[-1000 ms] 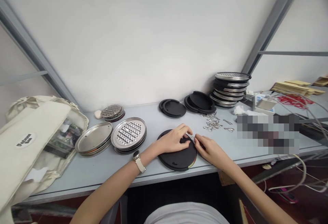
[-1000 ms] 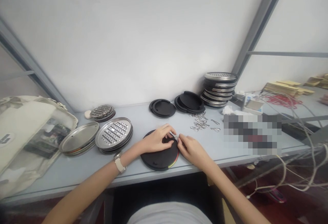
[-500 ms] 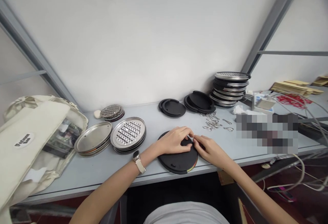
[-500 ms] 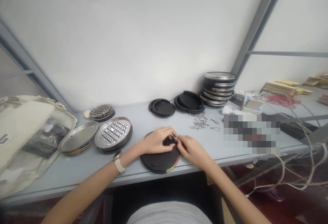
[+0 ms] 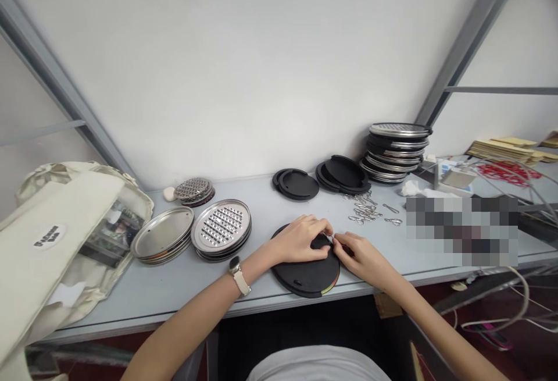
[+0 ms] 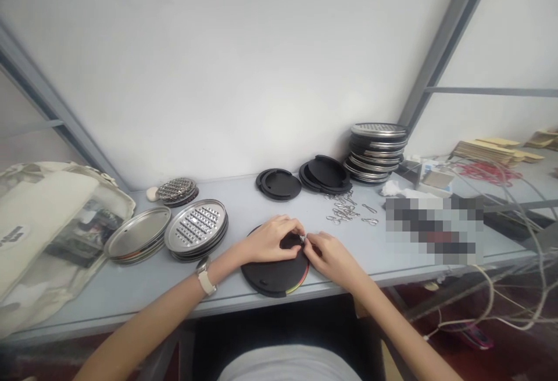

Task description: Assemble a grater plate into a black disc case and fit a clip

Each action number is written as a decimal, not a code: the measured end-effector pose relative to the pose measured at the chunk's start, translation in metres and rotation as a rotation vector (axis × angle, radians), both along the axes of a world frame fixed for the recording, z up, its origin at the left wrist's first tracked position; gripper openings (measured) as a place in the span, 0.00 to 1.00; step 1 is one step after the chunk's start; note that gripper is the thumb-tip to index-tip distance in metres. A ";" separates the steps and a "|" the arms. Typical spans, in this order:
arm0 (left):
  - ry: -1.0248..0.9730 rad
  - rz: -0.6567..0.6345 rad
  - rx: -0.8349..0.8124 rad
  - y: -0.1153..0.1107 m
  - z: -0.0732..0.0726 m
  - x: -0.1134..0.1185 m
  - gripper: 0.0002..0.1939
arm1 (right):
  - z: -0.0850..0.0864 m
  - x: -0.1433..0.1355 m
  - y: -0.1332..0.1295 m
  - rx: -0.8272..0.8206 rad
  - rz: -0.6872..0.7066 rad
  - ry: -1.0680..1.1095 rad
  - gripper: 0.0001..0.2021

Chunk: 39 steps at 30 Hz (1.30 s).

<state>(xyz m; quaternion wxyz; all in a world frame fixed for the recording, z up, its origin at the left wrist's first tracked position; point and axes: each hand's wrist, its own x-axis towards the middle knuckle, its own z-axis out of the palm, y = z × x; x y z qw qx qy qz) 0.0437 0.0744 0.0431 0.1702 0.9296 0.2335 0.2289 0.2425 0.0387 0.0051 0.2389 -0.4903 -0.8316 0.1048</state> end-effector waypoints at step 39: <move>-0.145 -0.035 -0.144 0.003 -0.004 0.000 0.15 | -0.002 0.000 0.000 -0.026 0.006 0.013 0.14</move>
